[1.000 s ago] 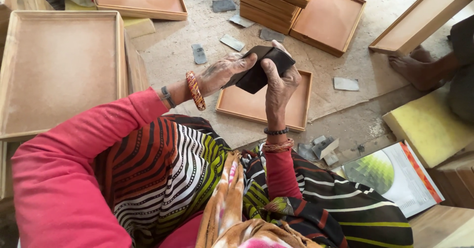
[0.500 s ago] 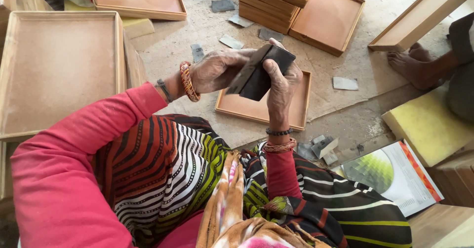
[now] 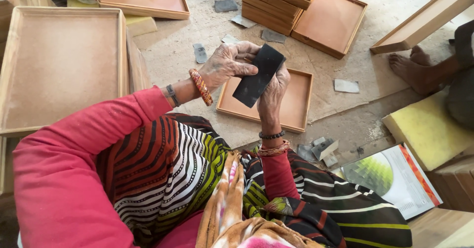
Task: The person tears a piece of sandpaper from a sheet and then uses it to sand the edges and surfaces of a wooden drawer. The person holds the drawer with one hand and sands with the other, working on different sides of the drawer.
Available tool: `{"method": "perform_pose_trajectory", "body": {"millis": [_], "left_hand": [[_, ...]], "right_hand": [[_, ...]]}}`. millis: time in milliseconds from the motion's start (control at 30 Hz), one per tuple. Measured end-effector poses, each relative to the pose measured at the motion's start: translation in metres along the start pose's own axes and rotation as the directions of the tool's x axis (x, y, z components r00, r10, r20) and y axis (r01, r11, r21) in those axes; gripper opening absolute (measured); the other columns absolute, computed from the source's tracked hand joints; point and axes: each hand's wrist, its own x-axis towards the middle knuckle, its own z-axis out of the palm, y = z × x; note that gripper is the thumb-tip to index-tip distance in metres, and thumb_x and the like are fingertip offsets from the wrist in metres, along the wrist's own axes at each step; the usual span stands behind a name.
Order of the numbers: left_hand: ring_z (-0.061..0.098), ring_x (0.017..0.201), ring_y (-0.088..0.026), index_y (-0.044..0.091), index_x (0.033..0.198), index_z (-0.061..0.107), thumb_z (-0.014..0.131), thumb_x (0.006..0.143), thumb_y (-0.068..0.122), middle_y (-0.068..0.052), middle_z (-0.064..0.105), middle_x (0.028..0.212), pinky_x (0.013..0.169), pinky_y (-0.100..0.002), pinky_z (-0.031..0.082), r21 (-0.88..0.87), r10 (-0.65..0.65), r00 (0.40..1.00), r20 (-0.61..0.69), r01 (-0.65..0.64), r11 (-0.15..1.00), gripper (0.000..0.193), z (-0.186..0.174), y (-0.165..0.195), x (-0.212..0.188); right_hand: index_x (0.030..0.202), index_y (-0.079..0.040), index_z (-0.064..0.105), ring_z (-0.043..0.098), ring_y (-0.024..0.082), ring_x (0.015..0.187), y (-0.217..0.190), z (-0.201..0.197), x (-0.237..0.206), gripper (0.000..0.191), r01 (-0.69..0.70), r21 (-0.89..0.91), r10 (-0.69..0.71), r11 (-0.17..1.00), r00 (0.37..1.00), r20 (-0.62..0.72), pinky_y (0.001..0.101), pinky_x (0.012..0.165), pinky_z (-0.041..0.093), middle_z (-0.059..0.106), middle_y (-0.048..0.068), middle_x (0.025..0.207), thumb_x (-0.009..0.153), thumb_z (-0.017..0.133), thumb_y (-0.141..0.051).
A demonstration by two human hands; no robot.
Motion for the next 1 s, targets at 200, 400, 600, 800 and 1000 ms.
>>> {"method": "perform_pose_trajectory", "body": {"millis": [200,400,600,800,1000], "left_hand": [[0.07,0.105,-0.013,0.001,0.124,0.07,0.077,0.086,-0.001,-0.009,0.075,0.111,0.094,-0.027,0.061,0.303,0.159,0.981,-0.113,-0.119,0.946,0.039,-0.002,-0.006,0.003],[0.074,0.101,-0.012,0.001,0.118,0.072,0.073,0.083,-0.003,-0.009,0.078,0.107,0.088,-0.024,0.063,0.481,0.236,0.948,-0.211,-0.11,0.87,0.035,0.0,0.002,-0.002],[0.075,0.088,-0.01,0.001,0.114,0.073,0.074,0.08,-0.003,-0.008,0.078,0.098,0.08,-0.024,0.064,0.454,0.223,0.942,-0.251,-0.089,0.887,0.034,-0.001,0.007,-0.002],[0.068,0.076,-0.005,0.005,0.107,0.07,0.076,0.089,0.006,-0.003,0.077,0.092,0.062,-0.022,0.057,0.304,0.007,0.969,-0.247,0.071,0.95,0.019,-0.01,0.012,0.003],[0.068,0.064,-0.003,0.005,0.101,0.068,0.077,0.09,0.01,0.002,0.073,0.078,0.047,-0.019,0.057,0.321,0.086,0.984,-0.154,-0.032,0.946,0.015,-0.022,0.016,0.002]], "right_hand": [[0.128,0.001,0.06,0.065,0.012,0.095,0.014,0.003,0.001,0.055,-0.225,0.168,0.252,0.96,0.955,-0.158,0.0285,0.083,0.057,0.067,0.007,0.11,0.112,0.04,-0.048],[0.118,0.006,0.055,0.046,0.007,0.079,0.008,0.008,0.005,0.043,-0.188,0.048,0.187,0.981,0.982,0.007,0.0244,0.074,0.043,0.052,0.003,0.096,0.128,0.054,-0.036],[0.127,0.002,0.061,0.063,0.009,0.091,-0.005,0.014,0.009,0.034,-0.209,0.045,0.202,0.977,0.972,0.117,0.0238,0.079,0.054,0.068,0.005,0.107,0.108,0.056,-0.025],[0.121,0.005,0.066,0.059,0.007,0.084,-0.01,0.014,0.009,0.029,-0.139,-0.065,0.146,0.988,0.982,0.12,0.0218,0.074,0.05,0.067,0.002,0.097,0.11,0.06,-0.021],[0.122,0.005,0.067,0.061,0.006,0.088,-0.004,0.017,0.004,0.029,-0.153,-0.134,0.174,0.979,0.971,0.163,0.0228,0.081,0.051,0.07,0.002,0.103,0.109,0.061,-0.019]]}}
